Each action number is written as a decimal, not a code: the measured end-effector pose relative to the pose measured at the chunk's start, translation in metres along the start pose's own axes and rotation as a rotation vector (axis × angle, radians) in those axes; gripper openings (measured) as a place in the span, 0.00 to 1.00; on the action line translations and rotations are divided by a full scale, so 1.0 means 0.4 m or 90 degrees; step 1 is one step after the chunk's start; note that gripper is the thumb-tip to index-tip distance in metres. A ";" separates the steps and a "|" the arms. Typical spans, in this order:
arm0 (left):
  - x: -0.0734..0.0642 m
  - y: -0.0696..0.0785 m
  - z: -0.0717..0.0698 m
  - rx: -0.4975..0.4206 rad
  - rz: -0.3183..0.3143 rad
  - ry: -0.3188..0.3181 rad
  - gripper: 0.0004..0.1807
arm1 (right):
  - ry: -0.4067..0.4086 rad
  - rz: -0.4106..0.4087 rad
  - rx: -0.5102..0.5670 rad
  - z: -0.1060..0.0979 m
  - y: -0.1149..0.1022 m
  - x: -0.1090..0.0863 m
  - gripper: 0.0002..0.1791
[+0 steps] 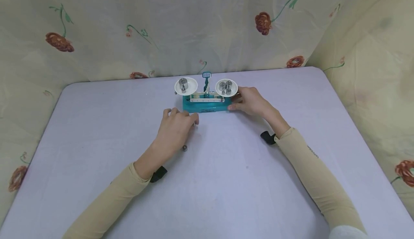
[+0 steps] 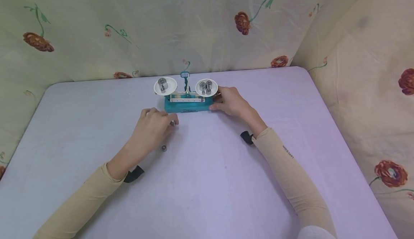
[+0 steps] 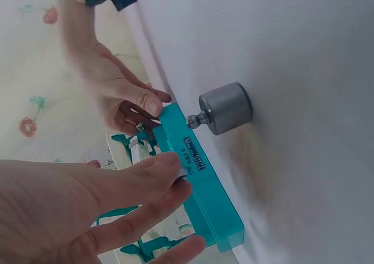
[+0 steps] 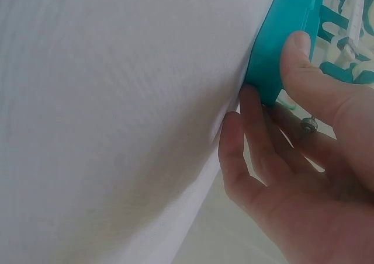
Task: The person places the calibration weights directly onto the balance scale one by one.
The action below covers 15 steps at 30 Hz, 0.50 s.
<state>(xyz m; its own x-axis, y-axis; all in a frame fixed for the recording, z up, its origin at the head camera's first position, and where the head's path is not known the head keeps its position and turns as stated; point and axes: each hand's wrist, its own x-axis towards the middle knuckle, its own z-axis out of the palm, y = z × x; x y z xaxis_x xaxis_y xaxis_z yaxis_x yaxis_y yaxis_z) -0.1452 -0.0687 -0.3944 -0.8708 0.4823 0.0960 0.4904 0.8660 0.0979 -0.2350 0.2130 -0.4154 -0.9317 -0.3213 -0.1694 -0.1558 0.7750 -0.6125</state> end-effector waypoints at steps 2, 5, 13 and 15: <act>0.000 0.000 -0.002 -0.005 0.001 0.015 0.05 | -0.001 0.000 0.001 0.002 0.000 0.000 0.33; 0.000 0.000 -0.003 -0.009 0.003 0.033 0.05 | -0.001 0.001 0.002 0.003 0.000 0.000 0.33; 0.002 0.004 -0.011 -0.009 -0.009 0.044 0.08 | -0.003 0.004 0.001 0.001 -0.001 -0.001 0.34; 0.004 0.004 -0.017 -0.013 -0.015 0.045 0.09 | -0.003 0.002 0.002 -0.001 0.000 -0.001 0.34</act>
<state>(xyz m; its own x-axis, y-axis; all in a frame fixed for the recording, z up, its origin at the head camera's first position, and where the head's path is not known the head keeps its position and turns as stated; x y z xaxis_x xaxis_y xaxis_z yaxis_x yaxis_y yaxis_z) -0.1456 -0.0674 -0.3875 -0.8778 0.4503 0.1634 0.4708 0.8739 0.1209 -0.2346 0.2133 -0.4150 -0.9306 -0.3213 -0.1753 -0.1515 0.7742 -0.6146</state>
